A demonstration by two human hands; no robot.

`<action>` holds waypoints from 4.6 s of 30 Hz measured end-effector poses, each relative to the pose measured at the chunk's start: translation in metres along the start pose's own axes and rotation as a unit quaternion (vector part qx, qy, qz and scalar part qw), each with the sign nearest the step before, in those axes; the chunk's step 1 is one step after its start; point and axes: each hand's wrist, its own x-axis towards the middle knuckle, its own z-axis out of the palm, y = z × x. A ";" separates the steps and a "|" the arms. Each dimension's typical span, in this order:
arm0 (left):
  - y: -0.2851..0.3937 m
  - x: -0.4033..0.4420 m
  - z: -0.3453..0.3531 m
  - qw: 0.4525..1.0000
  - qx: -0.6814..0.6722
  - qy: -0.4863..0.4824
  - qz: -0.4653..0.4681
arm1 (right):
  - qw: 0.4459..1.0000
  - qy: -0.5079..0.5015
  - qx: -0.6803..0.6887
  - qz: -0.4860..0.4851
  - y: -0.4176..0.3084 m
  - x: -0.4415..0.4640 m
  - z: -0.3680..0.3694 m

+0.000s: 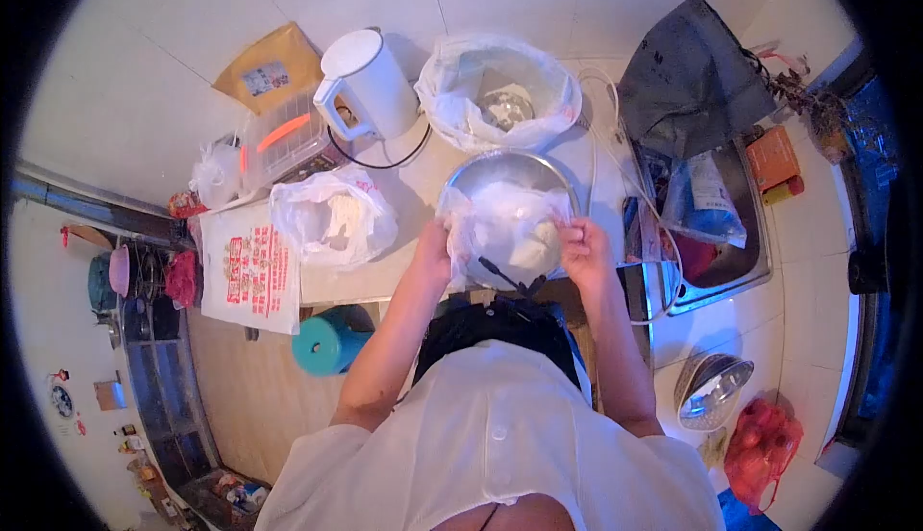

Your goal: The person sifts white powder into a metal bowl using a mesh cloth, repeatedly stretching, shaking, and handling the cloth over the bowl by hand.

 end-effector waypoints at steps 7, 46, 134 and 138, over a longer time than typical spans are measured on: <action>-0.005 -0.019 0.037 0.995 0.028 0.088 0.024 | 0.996 0.024 -0.059 -0.064 0.011 -0.017 0.021; 0.007 0.030 -0.025 0.973 0.195 0.120 -0.018 | 0.962 0.153 -0.143 -0.175 0.022 0.009 -0.001; 0.069 0.058 -0.040 0.846 0.326 0.077 0.416 | 0.035 -0.142 -0.981 -0.125 0.067 0.171 -0.107; 0.068 0.058 -0.038 0.859 0.311 0.066 0.402 | 0.032 -0.152 -0.978 -0.139 0.067 0.172 -0.113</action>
